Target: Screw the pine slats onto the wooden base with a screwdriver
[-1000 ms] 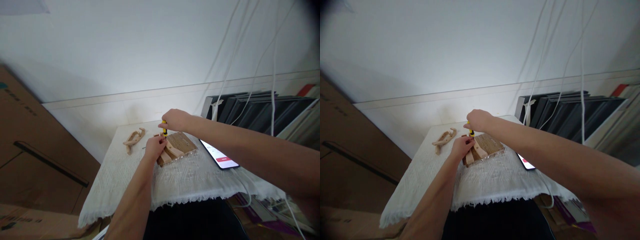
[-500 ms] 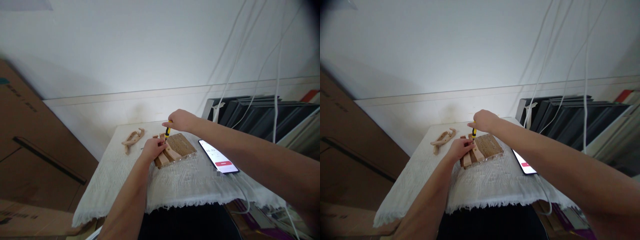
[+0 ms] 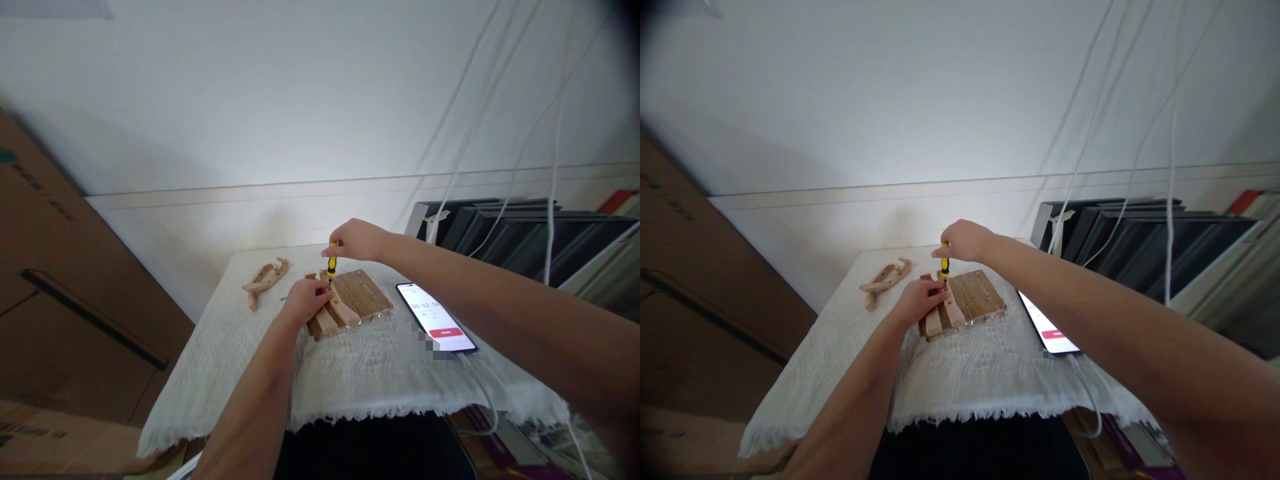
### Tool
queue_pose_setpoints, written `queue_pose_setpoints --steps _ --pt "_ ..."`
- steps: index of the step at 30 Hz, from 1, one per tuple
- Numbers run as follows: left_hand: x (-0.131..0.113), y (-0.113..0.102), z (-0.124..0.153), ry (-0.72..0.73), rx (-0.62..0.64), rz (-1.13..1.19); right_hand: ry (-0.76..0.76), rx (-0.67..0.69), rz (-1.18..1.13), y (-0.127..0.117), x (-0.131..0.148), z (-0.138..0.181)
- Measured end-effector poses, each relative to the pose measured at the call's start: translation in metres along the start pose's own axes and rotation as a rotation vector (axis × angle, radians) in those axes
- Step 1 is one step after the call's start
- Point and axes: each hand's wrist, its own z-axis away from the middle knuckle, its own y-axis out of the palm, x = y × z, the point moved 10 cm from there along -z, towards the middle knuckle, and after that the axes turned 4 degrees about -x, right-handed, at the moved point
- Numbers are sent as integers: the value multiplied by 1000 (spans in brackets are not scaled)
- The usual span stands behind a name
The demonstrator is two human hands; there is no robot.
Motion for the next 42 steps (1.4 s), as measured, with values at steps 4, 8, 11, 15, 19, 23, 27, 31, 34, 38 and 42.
queue_pose_setpoints --steps 4,8,11,15,19,23,27,31,34,38,42 --pt "-3 -1 2 8 14 -25 -119 29 -95 1 23 -2" --pt "-5 0 2 35 10 -30 -122 139 -3 2 27 6" --pt "-4 0 1 36 2 -14 -32 86 140 -2 19 6" --pt "-2 -1 0 19 -6 3 -7 -50 193 0 19 3" --pt "-2 -1 0 19 -9 -11 -136 -14 79 7 29 9" --pt "2 2 0 -5 7 17 -105 80 100 3 20 14" --pt "2 5 3 -13 37 86 84 63 226 0 -1 6" --pt "0 2 4 0 19 59 -23 28 113 4 7 0" --pt "-1 2 4 -1 9 48 -166 72 42 6 18 6" --pt "-1 2 4 -15 7 45 -53 139 156 8 8 9" --pt "1 1 4 -32 3 44 72 46 231 6 4 2"
